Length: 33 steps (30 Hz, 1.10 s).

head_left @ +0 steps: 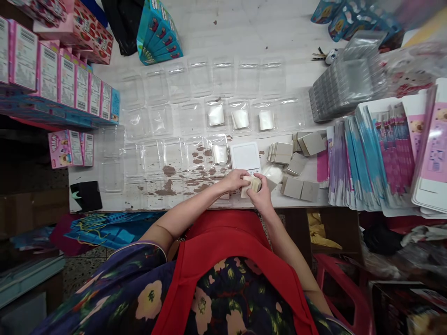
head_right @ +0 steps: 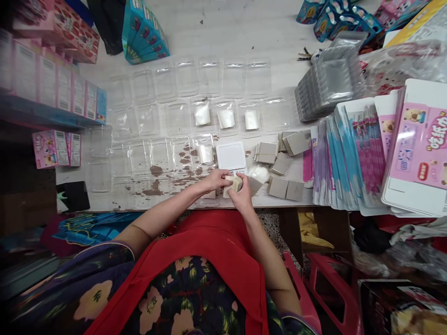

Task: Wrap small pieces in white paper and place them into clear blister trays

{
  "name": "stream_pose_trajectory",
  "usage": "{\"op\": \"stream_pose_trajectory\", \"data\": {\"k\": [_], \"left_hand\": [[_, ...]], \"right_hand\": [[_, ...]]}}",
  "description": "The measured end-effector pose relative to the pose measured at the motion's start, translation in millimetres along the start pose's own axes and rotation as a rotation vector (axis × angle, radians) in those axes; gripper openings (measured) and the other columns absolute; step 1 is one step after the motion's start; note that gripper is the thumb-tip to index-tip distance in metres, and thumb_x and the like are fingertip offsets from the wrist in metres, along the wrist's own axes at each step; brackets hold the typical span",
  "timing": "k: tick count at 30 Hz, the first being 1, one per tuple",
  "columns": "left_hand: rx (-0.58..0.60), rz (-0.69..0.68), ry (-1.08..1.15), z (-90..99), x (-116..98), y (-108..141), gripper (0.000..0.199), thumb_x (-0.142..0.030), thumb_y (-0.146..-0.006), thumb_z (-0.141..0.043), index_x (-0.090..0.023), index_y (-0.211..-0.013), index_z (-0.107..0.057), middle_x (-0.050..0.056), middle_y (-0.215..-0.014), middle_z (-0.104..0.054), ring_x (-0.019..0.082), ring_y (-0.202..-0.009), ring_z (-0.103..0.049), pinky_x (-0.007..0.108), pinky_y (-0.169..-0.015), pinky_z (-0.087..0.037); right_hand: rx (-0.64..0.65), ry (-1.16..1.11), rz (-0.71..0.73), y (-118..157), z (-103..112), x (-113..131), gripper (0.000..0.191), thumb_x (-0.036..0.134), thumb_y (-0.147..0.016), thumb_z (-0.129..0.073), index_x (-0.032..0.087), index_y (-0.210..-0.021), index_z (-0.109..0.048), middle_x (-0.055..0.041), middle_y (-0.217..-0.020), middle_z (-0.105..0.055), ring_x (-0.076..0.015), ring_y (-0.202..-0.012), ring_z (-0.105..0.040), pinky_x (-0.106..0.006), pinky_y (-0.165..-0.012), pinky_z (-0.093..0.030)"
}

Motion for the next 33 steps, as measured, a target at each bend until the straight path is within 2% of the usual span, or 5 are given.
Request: {"op": "stream_pose_trajectory", "data": {"k": [6, 12, 20, 28, 33], "left_hand": [[-0.333, -0.025, -0.357, 47.8, -11, -47, 0.023, -0.02, -0.081, -0.051, -0.013, -0.093, -0.069, 0.004, -0.081, -0.067, 0.016, -0.073, -0.058, 0.025, -0.063, -0.041], [-0.404, -0.028, -0.519, 52.5, -11, -82, 0.025, -0.016, -0.085, -0.046, -0.017, -0.1, -0.066, 0.006, -0.096, -0.066, 0.02, -0.091, -0.057, 0.029, -0.079, -0.044], [-0.635, -0.16, -0.675, 59.5, -25, -56, 0.04, -0.024, -0.088, -0.051, -0.015, -0.127, -0.052, 0.012, -0.127, -0.05, 0.026, -0.119, -0.043, 0.037, -0.099, -0.036], [0.041, -0.032, 0.075, -49.5, 19, 21, 0.022, -0.031, -0.068, -0.073, -0.016, -0.083, -0.068, 0.001, -0.072, -0.064, 0.014, -0.069, -0.058, 0.025, -0.066, -0.047], [0.067, 0.128, 0.36, -74.0, 38, 39, 0.026, -0.033, -0.062, -0.072, -0.014, -0.08, -0.064, -0.002, -0.065, -0.061, 0.011, -0.058, -0.055, 0.021, -0.052, -0.045]], "right_hand": [[-0.037, -0.35, -0.24, -7, 22, -24, 0.054, 0.017, -0.056, -0.066, 0.027, -0.109, -0.056, 0.0055, -0.082, -0.053, -0.0091, -0.058, -0.048, -0.024, -0.051, -0.042], [-0.072, -0.456, -0.336, -5, 49, -47, 0.055, 0.014, -0.054, -0.069, 0.026, -0.107, -0.059, 0.0056, -0.08, -0.055, -0.0071, -0.054, -0.049, -0.021, -0.045, -0.044], [-0.017, -0.576, -0.406, 9, 51, -62, 0.053, 0.014, -0.055, -0.07, 0.027, -0.105, -0.06, 0.0059, -0.081, -0.056, -0.007, -0.055, -0.051, -0.021, -0.047, -0.046], [0.088, -0.577, -0.385, 20, 24, -58, 0.054, 0.02, -0.058, -0.078, 0.026, -0.107, -0.057, 0.0056, -0.082, -0.057, -0.0092, -0.063, -0.057, -0.022, -0.056, -0.05], [0.145, -0.568, -0.411, 31, 12, -57, 0.055, 0.022, -0.06, -0.078, 0.027, -0.11, -0.054, 0.0051, -0.084, -0.058, -0.0114, -0.066, -0.059, -0.023, -0.057, -0.049]]}}
Point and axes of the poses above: each hand's wrist, its own y-axis away from the middle knuckle, its own z-axis out of the back of the hand, x = y × z, the point moved 7 cm from there along -y, towards the middle knuckle
